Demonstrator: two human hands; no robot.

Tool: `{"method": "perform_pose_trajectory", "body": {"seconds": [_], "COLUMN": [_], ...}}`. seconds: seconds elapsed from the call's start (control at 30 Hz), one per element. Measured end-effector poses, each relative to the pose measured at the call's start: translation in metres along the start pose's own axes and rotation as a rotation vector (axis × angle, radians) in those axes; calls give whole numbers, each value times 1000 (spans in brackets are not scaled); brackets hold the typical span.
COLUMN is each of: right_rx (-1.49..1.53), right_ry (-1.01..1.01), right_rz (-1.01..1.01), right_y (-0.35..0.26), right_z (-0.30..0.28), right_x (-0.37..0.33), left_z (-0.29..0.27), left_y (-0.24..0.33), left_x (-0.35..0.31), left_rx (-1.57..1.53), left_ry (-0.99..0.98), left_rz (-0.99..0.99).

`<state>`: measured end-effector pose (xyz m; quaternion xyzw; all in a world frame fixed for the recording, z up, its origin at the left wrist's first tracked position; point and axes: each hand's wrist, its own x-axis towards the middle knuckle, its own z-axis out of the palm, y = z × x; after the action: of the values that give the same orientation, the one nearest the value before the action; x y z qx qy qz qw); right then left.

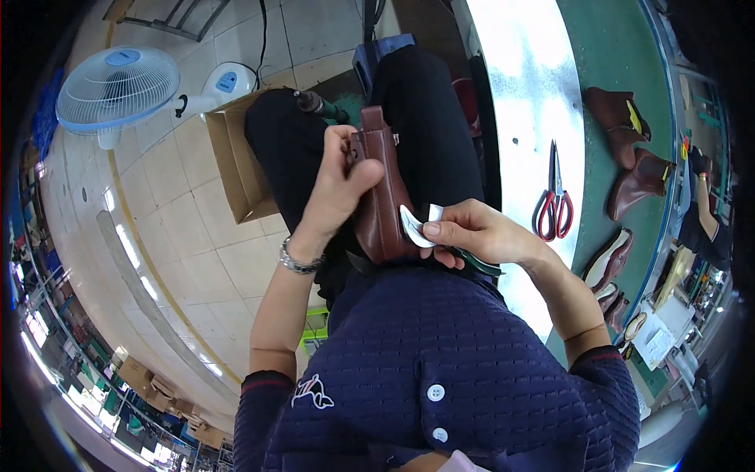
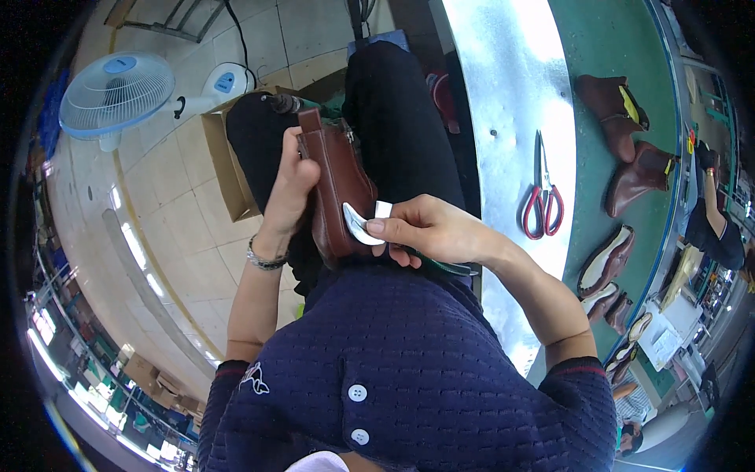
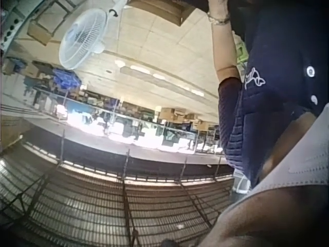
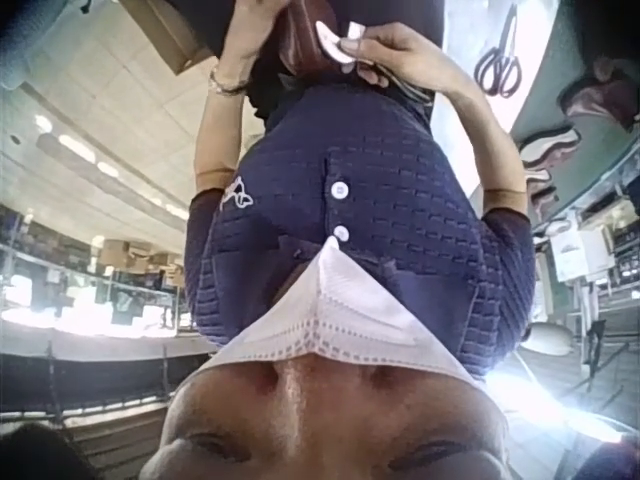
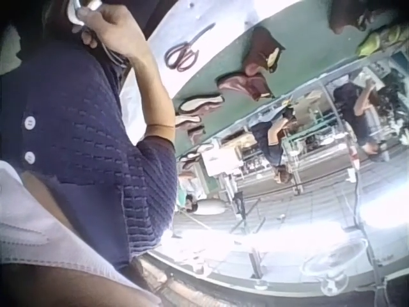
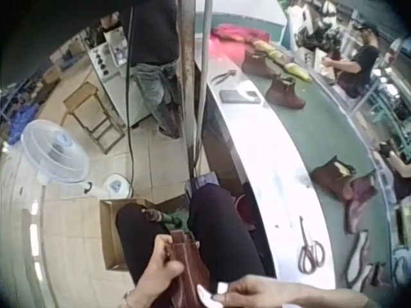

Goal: Finishing the lasting and trimming of a leather shoe upper on a workbench.

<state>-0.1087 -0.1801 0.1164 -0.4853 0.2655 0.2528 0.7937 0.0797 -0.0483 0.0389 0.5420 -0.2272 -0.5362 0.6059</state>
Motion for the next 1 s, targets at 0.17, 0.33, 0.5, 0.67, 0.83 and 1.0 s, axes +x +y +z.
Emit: {"method": "perform_pose_trajectory", "body": {"seconds": [0.17,0.33,0.5,0.67,0.83,1.0], "right_rx": [-50,-534,-921,-1252,-759,-62], "right_ry": [-26,-29,-15,201,249,25], "right_rz": [66,161,208,1,112,70], "right_y": [-2,-37,-70,-65,-47,-13], "right_z": [-1,-1,3,6,-10,-15], "right_x": [-4,-5,-2,-3,11,16], "left_z": [29,32,30,37,26,26], "left_y": [9,9,3,10,13,6], "left_x": [-5,-14,-11,5,18,10], "left_rx": [-73,9,82,-5,-100,-6], "left_ry": [96,167,200,278,262,165], "left_rz": [17,1,30,28,-2,30]}}
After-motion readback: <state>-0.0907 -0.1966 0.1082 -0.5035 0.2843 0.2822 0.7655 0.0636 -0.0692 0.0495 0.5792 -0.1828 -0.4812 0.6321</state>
